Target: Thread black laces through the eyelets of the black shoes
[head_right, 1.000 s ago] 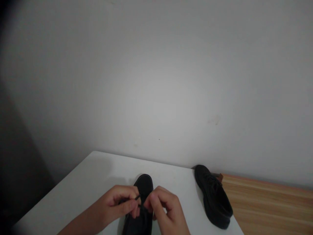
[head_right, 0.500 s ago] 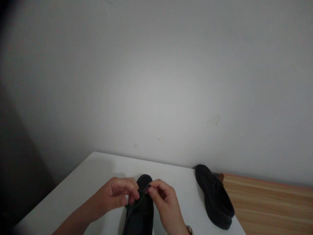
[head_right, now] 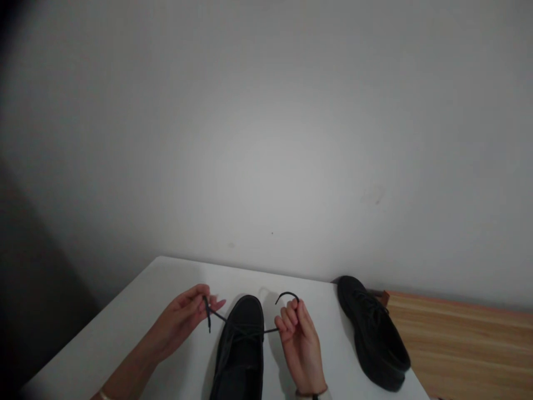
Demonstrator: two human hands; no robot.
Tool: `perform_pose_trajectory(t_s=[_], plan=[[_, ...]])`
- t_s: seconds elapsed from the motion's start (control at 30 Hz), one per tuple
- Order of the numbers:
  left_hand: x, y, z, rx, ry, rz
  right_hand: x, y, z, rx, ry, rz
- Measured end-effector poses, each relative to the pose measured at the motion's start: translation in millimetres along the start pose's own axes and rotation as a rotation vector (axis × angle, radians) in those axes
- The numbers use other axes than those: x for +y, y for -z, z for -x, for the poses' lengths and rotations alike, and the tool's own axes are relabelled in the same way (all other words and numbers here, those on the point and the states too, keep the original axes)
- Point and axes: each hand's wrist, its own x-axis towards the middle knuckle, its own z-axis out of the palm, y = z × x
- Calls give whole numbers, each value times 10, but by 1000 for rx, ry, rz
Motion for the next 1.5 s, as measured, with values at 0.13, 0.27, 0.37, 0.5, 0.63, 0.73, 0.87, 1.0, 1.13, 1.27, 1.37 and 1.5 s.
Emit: perform_pose_trajectory(t_s=[0.13,0.27,0.37,0.5,0.63,0.73,0.87,1.0,1.13,1.27,1.37,1.5], plan=[[23,36,17,67,26,47,-7,32,45,23,-35,29],[33,41,8,69,-30,73,-82,58,84,79,9,48],[55,42,17,59,-53,76,-137,75,98,106,40,39],[73,56,23,56,-49,89,-154,64,117,90,35,26],[112,112,-12,124,-73,135,-185,64,123,60,26,9],[171,172,-51,203,-168,109,-245,83,114,55,63,-11],[220,233,-63,234,-225,-26,-302,106,111,52,139,103],[228,237,-17,195,-164,-208,-300,175,119,26,211,537],[232,167,32,19,-38,-482,-311,256,120,-42,143,801],[193,77,60,-157,76,-603,-339,229,122,-136,53,986],[132,38,75,-254,126,-634,-342,185,121,-177,29,1058],[66,-9,81,-278,127,-667,-332,193,111,-192,40,1098]])
